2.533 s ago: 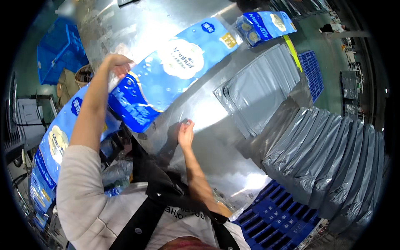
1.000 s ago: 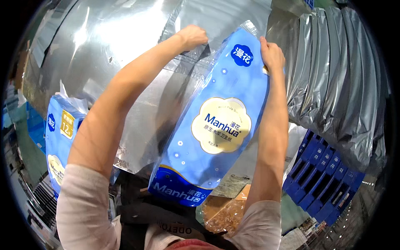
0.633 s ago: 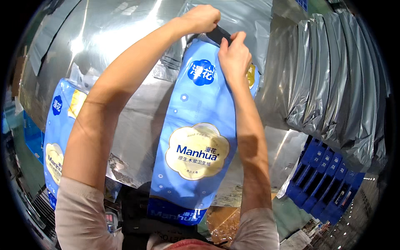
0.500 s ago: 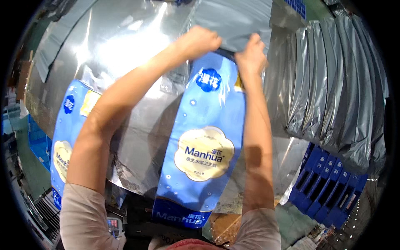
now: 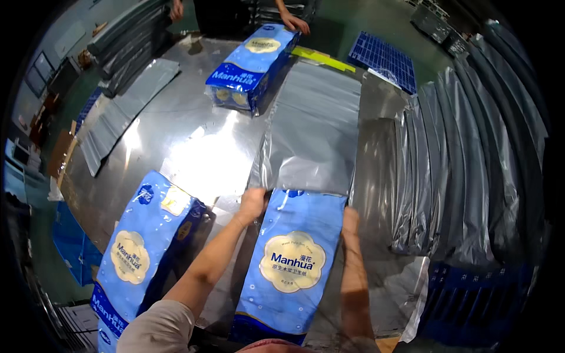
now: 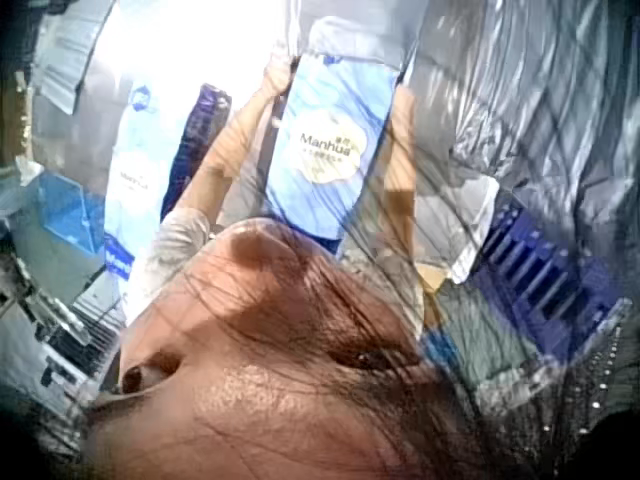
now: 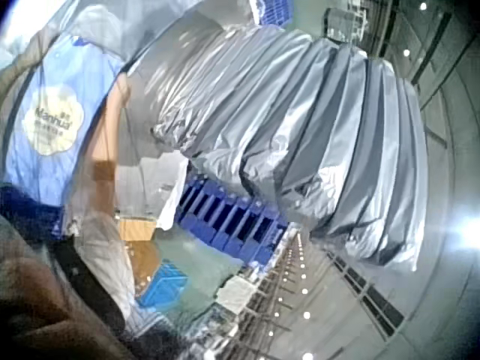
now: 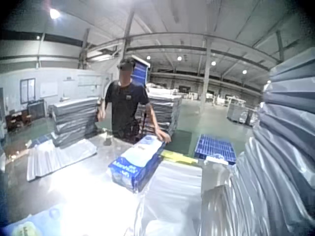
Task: The person places multi-packs of toilet paper into plastic mailer bags, seals the bags by hand, and places the packed items onto a conveyor belt.
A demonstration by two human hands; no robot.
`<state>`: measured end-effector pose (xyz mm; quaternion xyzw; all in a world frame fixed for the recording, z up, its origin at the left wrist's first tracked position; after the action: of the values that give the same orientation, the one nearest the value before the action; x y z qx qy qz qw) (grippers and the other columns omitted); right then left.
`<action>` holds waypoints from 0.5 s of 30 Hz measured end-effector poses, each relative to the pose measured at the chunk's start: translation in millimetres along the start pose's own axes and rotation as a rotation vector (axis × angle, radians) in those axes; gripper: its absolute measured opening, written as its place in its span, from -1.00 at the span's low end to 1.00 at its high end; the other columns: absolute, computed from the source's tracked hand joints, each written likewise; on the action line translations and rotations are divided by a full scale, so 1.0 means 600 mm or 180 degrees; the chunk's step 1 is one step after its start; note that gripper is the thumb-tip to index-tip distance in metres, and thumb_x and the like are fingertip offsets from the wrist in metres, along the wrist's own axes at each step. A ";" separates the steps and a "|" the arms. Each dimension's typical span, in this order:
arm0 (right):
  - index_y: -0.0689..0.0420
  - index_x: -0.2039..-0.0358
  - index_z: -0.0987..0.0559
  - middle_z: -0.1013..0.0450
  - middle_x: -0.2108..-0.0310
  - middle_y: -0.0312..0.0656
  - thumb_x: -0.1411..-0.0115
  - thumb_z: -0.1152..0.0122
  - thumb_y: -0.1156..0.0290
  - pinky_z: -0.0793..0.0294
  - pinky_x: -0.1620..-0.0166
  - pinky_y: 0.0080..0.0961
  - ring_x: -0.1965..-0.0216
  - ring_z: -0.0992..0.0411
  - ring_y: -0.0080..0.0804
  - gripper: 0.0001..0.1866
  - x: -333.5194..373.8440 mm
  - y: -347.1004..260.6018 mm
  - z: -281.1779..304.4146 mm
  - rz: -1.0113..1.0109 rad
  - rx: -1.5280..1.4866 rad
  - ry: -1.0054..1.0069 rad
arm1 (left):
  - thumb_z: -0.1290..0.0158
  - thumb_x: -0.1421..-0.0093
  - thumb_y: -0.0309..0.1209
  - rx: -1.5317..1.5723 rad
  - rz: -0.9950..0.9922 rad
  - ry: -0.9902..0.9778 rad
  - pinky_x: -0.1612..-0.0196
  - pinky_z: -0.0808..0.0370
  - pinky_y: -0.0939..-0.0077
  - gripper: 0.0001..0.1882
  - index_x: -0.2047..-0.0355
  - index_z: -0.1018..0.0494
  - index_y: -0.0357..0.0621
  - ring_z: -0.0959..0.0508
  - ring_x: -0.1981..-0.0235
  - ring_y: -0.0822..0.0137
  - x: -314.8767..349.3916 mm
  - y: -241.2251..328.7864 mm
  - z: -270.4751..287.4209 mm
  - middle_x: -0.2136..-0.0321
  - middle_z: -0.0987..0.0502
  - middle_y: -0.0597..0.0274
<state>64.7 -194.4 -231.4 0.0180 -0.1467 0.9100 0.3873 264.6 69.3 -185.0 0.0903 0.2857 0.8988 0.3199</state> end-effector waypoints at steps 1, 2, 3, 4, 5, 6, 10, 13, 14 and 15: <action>0.27 0.52 -0.50 -0.44 0.43 0.09 -0.02 0.11 0.37 -0.39 0.32 -0.14 0.34 -0.42 0.04 -0.75 0.055 -0.028 0.010 -0.0090 -0.0033 -0.0266 | 0.03 0.10 -0.40 -0.0046 -0.0116 -0.0008 0.39 -0.39 0.12 -0.86 0.56 -0.41 -0.23 -0.46 0.47 -0.09 0.049 -0.027 0.002 0.56 -0.45 -0.12; 0.26 0.55 -0.49 -0.43 0.45 0.09 0.00 0.08 0.42 -0.40 0.34 -0.15 0.35 -0.42 0.03 -0.79 0.112 -0.050 0.015 -0.0184 -0.0057 -0.0493 | 0.04 0.10 -0.41 -0.0079 -0.0267 0.0002 0.40 -0.38 0.13 -0.87 0.56 -0.41 -0.23 -0.46 0.47 -0.09 0.097 -0.049 -0.002 0.57 -0.45 -0.11; 0.27 0.57 -0.48 -0.42 0.48 0.13 0.03 0.06 0.49 -0.40 0.36 -0.15 0.36 -0.43 0.04 -0.85 0.189 -0.001 -0.021 0.0211 0.0275 -0.0452 | 0.06 0.08 -0.43 -0.0018 -0.0009 -0.0163 0.44 -0.37 0.13 -0.88 0.54 -0.41 -0.22 -0.45 0.49 -0.09 0.156 -0.003 0.010 0.58 -0.44 -0.10; 0.27 0.53 -0.48 -0.43 0.46 0.11 0.05 0.06 0.52 -0.41 0.34 -0.17 0.37 -0.43 0.03 -0.86 0.269 0.022 -0.049 0.0307 -0.0122 -0.0759 | 0.06 0.07 -0.42 0.0360 0.0207 -0.0681 0.43 -0.36 0.11 -0.87 0.51 -0.40 -0.20 -0.45 0.48 -0.08 0.222 -0.019 0.004 0.55 -0.45 -0.11; 0.27 0.47 -0.49 -0.43 0.45 0.11 0.03 0.07 0.49 -0.41 0.33 -0.22 0.39 -0.42 0.01 -0.82 0.367 -0.003 -0.022 0.0480 -0.0127 -0.0988 | 0.05 0.07 -0.41 0.0201 0.0635 -0.1058 0.40 -0.36 0.09 -0.86 0.50 -0.41 -0.21 -0.45 0.45 -0.09 0.323 -0.064 -0.020 0.53 -0.45 -0.11; 0.26 0.37 -0.47 -0.42 0.37 0.08 0.01 0.06 0.40 -0.39 0.27 -0.22 0.33 -0.40 0.01 -0.76 0.502 0.024 -0.056 0.0250 0.0132 -0.1531 | 0.02 0.10 -0.39 -0.0046 -0.0105 -0.1139 0.34 -0.36 0.08 -0.82 0.48 -0.42 -0.23 -0.45 0.40 -0.09 0.492 -0.037 -0.001 0.48 -0.46 -0.12; 0.27 0.32 -0.45 -0.41 0.34 0.08 -0.03 0.05 0.31 -0.36 0.25 -0.20 0.30 -0.37 0.05 -0.70 0.769 0.007 -0.106 0.0177 0.0101 -0.2244 | -0.02 0.10 -0.42 0.0786 0.0701 -0.1891 0.39 -0.39 0.18 -0.79 0.43 -0.42 -0.26 -0.47 0.47 0.04 0.660 -0.039 0.003 0.50 -0.47 -0.05; 0.29 0.36 -0.45 -0.41 0.38 0.11 -0.04 0.06 0.30 -0.35 0.28 -0.18 0.33 -0.36 0.09 -0.70 0.726 -0.052 -0.126 0.0761 -0.0497 -0.1354 | -0.05 0.10 -0.44 0.1498 0.1064 -0.1726 0.43 -0.41 0.26 -0.77 0.39 -0.42 -0.28 -0.48 0.52 0.13 0.615 -0.017 -0.015 0.51 -0.48 -0.01; 0.30 0.37 -0.45 -0.41 0.39 0.12 -0.05 0.06 0.30 -0.34 0.30 -0.18 0.34 -0.36 0.10 -0.70 0.716 -0.073 -0.113 0.0988 -0.0683 -0.0980 | -0.06 0.10 -0.45 0.1719 0.1122 -0.1682 0.45 -0.41 0.29 -0.76 0.38 -0.42 -0.29 -0.48 0.54 0.16 0.608 -0.001 -0.018 0.52 -0.49 0.01; 0.30 0.38 -0.45 -0.41 0.41 0.12 -0.05 0.06 0.29 -0.34 0.31 -0.17 0.35 -0.36 0.11 -0.70 0.702 -0.098 -0.088 0.1192 -0.0895 -0.0580 | -0.07 0.10 -0.46 0.1923 0.1267 -0.1594 0.46 -0.42 0.32 -0.75 0.36 -0.43 -0.29 -0.48 0.56 0.20 0.603 0.007 -0.007 0.52 -0.49 0.02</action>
<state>-183.7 154.0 -205.0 0.0184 -0.3069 0.9312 0.1958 -21.1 291.3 -193.7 0.4481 0.4264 0.7695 0.1591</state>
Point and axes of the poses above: each hand's wrist, its own x-axis away from the middle knuckle, its own z-axis out of the back of the hand, y = z × x, the point moved 7 cm from there along -x, towards the middle knuckle
